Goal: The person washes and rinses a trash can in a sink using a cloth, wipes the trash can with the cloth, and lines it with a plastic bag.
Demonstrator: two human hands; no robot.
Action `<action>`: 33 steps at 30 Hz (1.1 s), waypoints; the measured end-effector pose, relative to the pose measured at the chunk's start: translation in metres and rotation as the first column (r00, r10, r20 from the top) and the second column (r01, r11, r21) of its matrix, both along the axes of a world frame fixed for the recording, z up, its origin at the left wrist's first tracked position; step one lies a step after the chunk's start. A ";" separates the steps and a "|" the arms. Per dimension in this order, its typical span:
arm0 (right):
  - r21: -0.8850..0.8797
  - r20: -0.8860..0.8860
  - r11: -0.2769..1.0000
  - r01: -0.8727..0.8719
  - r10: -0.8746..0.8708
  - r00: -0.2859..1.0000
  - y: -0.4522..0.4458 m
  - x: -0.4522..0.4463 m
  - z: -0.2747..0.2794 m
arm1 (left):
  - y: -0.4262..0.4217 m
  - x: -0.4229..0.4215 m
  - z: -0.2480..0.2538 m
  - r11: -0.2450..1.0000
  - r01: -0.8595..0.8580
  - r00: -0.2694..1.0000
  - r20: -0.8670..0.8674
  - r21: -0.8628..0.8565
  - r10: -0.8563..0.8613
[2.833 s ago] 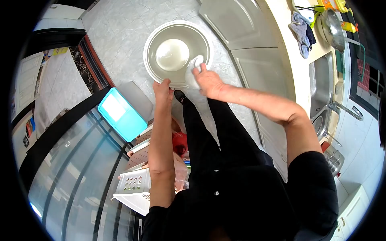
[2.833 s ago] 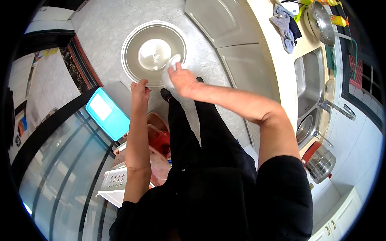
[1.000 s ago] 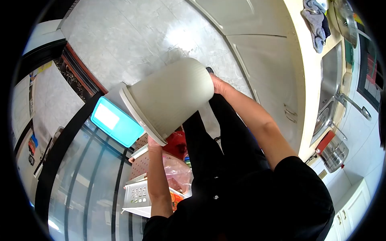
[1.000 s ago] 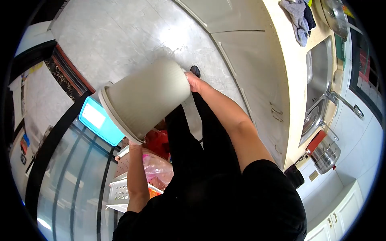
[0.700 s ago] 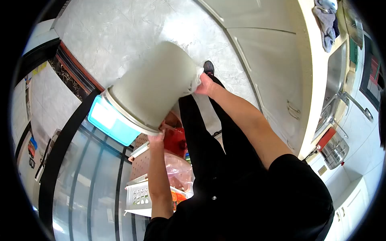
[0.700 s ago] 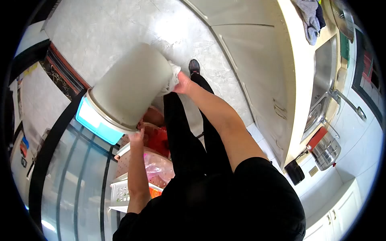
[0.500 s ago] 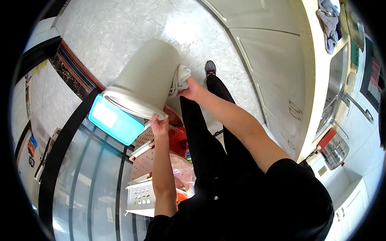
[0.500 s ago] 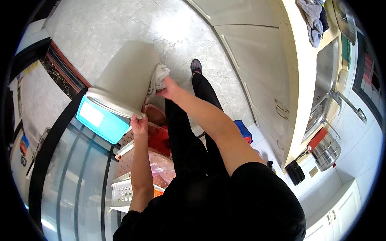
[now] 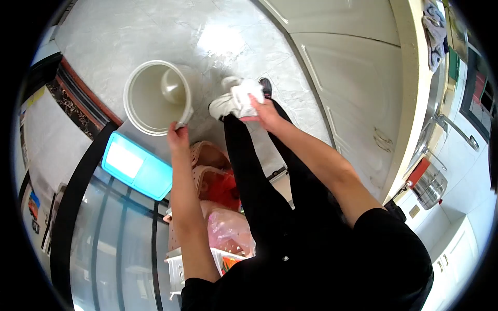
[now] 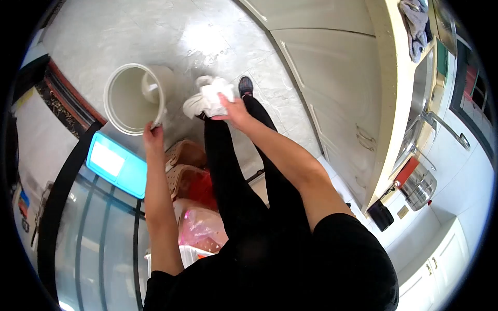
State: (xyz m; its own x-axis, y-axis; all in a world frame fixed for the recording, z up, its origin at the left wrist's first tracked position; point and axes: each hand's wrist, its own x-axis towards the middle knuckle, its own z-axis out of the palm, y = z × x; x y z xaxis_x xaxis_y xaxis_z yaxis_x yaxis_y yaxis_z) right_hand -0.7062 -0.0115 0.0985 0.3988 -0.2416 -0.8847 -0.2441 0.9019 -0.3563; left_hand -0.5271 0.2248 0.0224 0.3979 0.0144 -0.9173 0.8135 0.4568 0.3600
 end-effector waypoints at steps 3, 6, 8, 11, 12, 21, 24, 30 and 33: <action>-0.190 -0.302 0.982 0.013 -0.071 0.951 -0.033 -0.043 -0.040 | 0.002 0.040 -0.061 1.000 0.023 0.989 0.146 -0.014 -0.021; -0.245 -0.548 0.953 -0.177 0.015 0.836 -0.074 -0.100 -0.097 | -0.004 0.074 -0.101 0.994 -0.009 0.971 0.236 -0.108 0.034; -0.265 -0.658 0.856 -0.443 0.176 0.733 -0.098 -0.120 -0.115 | -0.017 0.099 -0.111 0.997 -0.082 0.977 0.198 0.012 0.078; -0.325 -0.909 0.347 -0.880 0.144 0.392 -0.128 -0.178 -0.215 | -0.011 0.126 -0.146 0.992 -0.125 0.967 0.225 -0.009 0.123; -0.277 -0.959 0.209 -0.938 0.003 0.284 -0.133 -0.190 -0.249 | -0.005 0.135 -0.161 0.991 -0.137 0.965 0.224 0.002 0.133; -0.455 -0.751 0.307 -0.836 0.371 0.546 -0.088 -0.027 -0.257 | 0.015 0.153 -0.195 0.983 -0.081 0.936 0.325 -0.162 0.131; -0.272 -0.641 0.020 -0.962 0.742 0.196 -0.027 -0.012 -0.286 | 0.006 0.142 -0.168 0.965 0.095 0.930 0.369 -0.246 0.002; -0.275 -0.794 0.142 -0.951 0.524 0.308 -0.043 0.041 -0.356 | 0.001 0.133 -0.149 0.965 0.163 0.915 0.398 -0.203 -0.071; -0.235 -0.890 0.194 -0.952 0.351 0.291 -0.061 0.062 -0.395 | 0.004 0.129 -0.159 0.963 0.123 0.910 0.415 -0.238 -0.013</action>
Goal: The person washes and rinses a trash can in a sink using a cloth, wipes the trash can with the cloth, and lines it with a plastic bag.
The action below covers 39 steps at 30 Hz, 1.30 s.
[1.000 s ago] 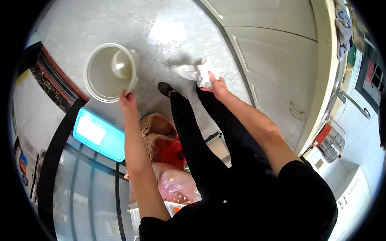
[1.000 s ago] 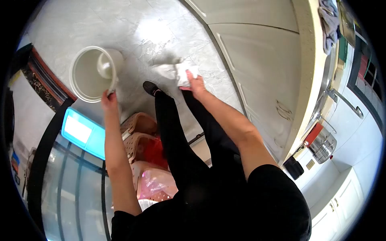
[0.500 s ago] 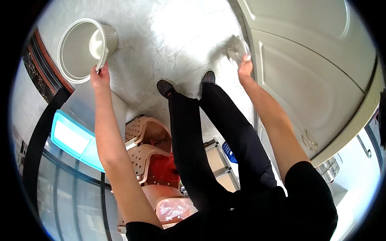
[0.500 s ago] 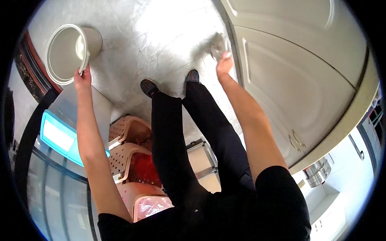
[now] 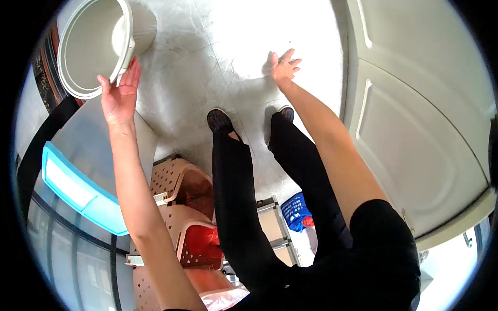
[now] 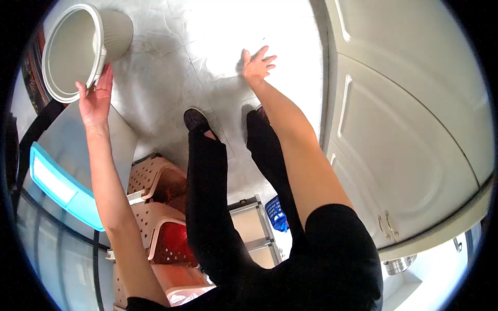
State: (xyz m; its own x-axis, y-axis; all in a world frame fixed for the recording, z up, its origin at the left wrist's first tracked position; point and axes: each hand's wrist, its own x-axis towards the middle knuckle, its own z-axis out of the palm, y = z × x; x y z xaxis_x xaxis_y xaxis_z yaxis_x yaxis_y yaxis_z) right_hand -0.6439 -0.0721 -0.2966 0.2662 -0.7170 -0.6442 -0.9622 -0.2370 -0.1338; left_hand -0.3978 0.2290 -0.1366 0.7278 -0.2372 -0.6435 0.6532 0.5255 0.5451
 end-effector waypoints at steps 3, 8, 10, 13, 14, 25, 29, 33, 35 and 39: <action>-0.099 -0.017 0.992 0.082 -0.084 0.996 0.019 0.029 -0.034 | 0.001 -0.004 -0.009 0.997 -0.069 0.997 0.016 -0.042 0.070; -0.347 0.234 0.707 -0.617 0.702 0.672 0.088 0.089 -0.038 | -0.011 -0.019 -0.017 0.995 -0.095 0.990 0.108 -0.013 0.096; -0.361 0.345 0.475 -0.802 0.867 0.359 0.113 0.082 -0.027 | -0.010 -0.019 -0.020 0.998 -0.045 0.989 0.140 -0.045 0.051; -0.355 0.351 0.179 -0.917 0.935 0.047 0.115 0.032 -0.019 | -0.009 -0.017 -0.017 0.996 -0.085 0.987 0.135 -0.008 0.085; -0.321 0.327 0.019 -0.947 0.940 -0.092 0.098 0.019 -0.020 | -0.012 -0.015 -0.019 0.994 -0.110 0.985 0.138 0.016 0.107; -0.458 -0.046 0.796 -0.396 0.424 0.905 -0.116 -0.069 -0.063 | -0.003 -0.005 -0.034 0.979 -0.172 0.964 0.186 -0.106 0.190; -0.418 -0.049 0.592 0.689 -0.772 0.633 -0.147 -0.152 -0.090 | 0.000 0.004 -0.038 0.980 -0.157 0.965 0.190 -0.123 0.178; -0.510 -0.213 0.607 0.610 -0.776 0.594 -0.104 -0.096 -0.095 | 0.004 0.013 -0.044 0.968 -0.213 0.952 0.194 -0.130 0.235; -0.465 -0.245 0.760 0.454 -0.603 0.759 -0.063 -0.031 -0.077 | 0.001 0.015 -0.042 0.980 -0.178 0.946 0.258 -0.087 0.194; -0.293 0.032 0.780 -0.553 0.586 0.810 0.034 0.066 -0.035 | 0.001 0.023 -0.035 0.986 -0.164 0.960 0.235 0.037 0.151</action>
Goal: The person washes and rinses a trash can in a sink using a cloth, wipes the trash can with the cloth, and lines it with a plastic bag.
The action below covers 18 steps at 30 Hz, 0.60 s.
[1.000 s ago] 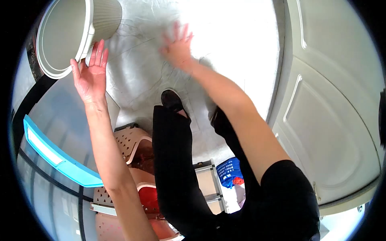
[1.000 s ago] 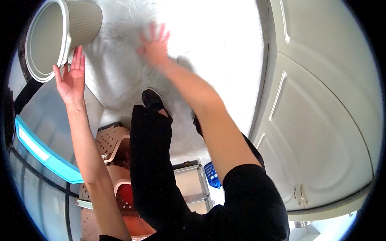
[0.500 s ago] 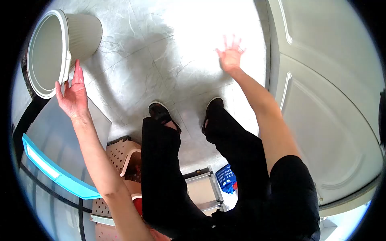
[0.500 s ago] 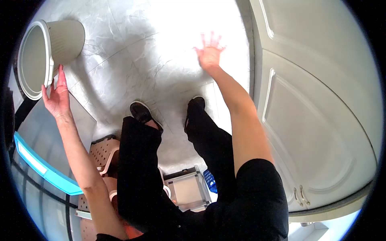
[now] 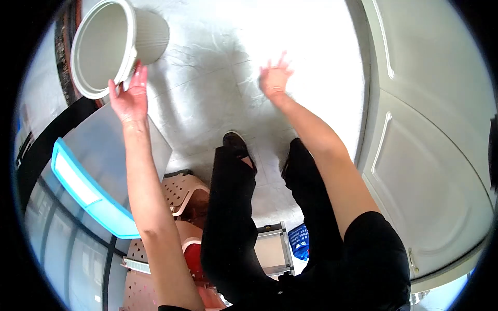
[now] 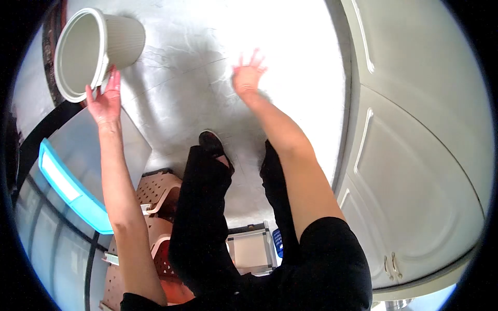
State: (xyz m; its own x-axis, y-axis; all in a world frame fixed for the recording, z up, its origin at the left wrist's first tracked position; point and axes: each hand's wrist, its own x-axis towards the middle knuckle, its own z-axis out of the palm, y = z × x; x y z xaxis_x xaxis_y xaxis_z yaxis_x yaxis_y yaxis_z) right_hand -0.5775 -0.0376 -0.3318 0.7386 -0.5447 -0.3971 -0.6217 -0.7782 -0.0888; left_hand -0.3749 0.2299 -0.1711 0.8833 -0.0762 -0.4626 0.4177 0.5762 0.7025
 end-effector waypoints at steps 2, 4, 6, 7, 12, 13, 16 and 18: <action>0.040 0.212 0.875 -0.483 0.465 0.860 0.033 0.013 0.016 | -0.001 -0.005 0.005 0.999 -0.048 0.990 -0.131 -0.004 0.047; 0.106 0.247 0.781 -0.616 0.579 0.777 0.043 -0.001 0.024 | -0.017 -0.024 0.021 0.978 -0.143 0.945 -0.271 0.153 0.181; 0.324 0.264 0.682 -0.656 0.601 0.755 0.036 -0.031 0.030 | -0.006 -0.046 0.012 0.995 0.035 0.927 -0.374 0.092 0.002; 0.484 0.225 0.676 -0.556 0.518 0.825 0.025 -0.056 0.031 | -0.005 -0.059 0.012 0.994 0.077 0.898 -0.438 0.081 -0.034; 0.332 -0.116 0.943 0.038 0.001 0.993 -0.063 -0.140 0.053 | -0.016 -0.134 0.037 0.903 0.325 0.839 -0.527 0.282 -0.138; 0.322 -0.107 0.946 0.037 -0.002 0.994 -0.074 -0.138 0.078 | -0.018 -0.145 0.040 0.864 0.407 0.813 -0.548 0.296 -0.196; 0.308 -0.121 0.948 0.083 -0.047 0.992 -0.100 -0.132 0.168 | -0.050 -0.169 0.102 0.566 0.711 0.691 -0.563 0.418 -0.453; 0.558 -0.254 0.777 0.290 -0.173 0.952 -0.094 -0.127 0.230 | -0.075 -0.182 0.132 0.389 0.738 0.648 -0.417 0.551 -0.638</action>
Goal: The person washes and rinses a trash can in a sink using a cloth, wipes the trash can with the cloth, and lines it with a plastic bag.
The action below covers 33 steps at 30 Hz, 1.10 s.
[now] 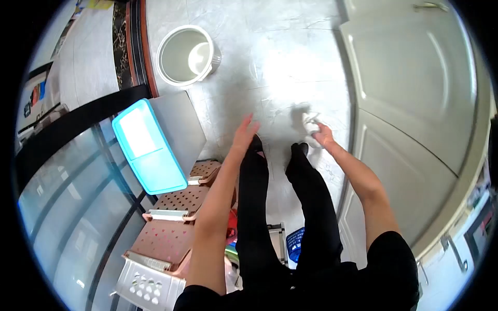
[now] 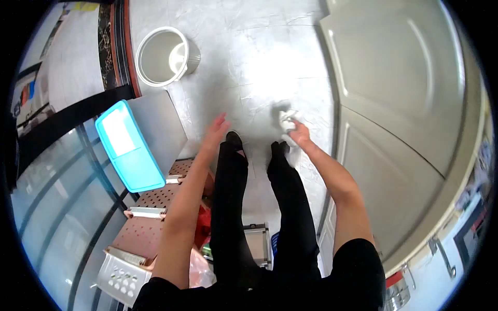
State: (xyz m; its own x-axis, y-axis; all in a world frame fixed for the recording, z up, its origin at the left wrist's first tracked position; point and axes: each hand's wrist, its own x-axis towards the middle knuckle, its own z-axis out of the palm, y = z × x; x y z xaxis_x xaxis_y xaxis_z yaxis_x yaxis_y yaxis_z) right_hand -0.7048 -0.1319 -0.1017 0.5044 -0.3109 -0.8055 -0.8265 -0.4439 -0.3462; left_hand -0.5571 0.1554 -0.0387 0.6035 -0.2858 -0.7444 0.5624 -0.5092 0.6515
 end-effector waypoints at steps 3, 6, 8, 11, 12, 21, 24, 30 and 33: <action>0.435 0.073 0.856 0.280 -0.344 0.936 0.021 -0.012 0.095 | -0.050 -0.016 0.075 0.928 0.369 0.911 0.222 -0.057 -0.348; 0.833 -0.181 0.231 0.503 -0.745 0.642 0.044 0.007 0.227 | -0.092 -0.048 0.145 0.833 0.494 0.853 0.326 -0.250 -0.408; 0.833 -0.376 -0.110 0.542 -0.830 0.411 0.048 0.012 0.298 | -0.106 -0.063 0.190 0.743 0.545 0.825 0.405 -0.389 -0.393; 0.909 -0.342 -0.214 0.358 -0.874 0.346 0.036 -0.001 0.374 | -0.133 -0.073 0.258 0.769 0.265 0.964 0.171 -0.582 -0.203; 0.881 -0.314 -0.189 0.433 -0.919 0.238 0.040 -0.012 0.373 | -0.144 -0.075 0.274 0.777 0.238 0.971 0.115 -0.583 -0.211; 0.903 0.075 0.090 0.421 -0.996 0.052 -0.025 -0.151 0.541 | -0.219 -0.067 0.395 0.632 0.535 0.840 0.272 -0.561 -0.469; 0.880 0.103 0.027 0.474 -0.986 -0.134 -0.015 -0.202 0.558 | -0.262 -0.082 0.441 0.524 0.687 0.725 0.423 -0.503 -0.544; 0.821 0.106 -0.191 0.538 -0.875 -0.472 0.048 -0.293 0.552 | -0.341 -0.176 0.498 0.449 0.793 0.603 0.628 -0.411 -0.491; 0.823 0.074 -0.241 0.514 -0.853 -0.517 0.068 -0.343 0.549 | -0.385 -0.230 0.500 0.383 0.781 0.621 0.541 -0.494 -0.568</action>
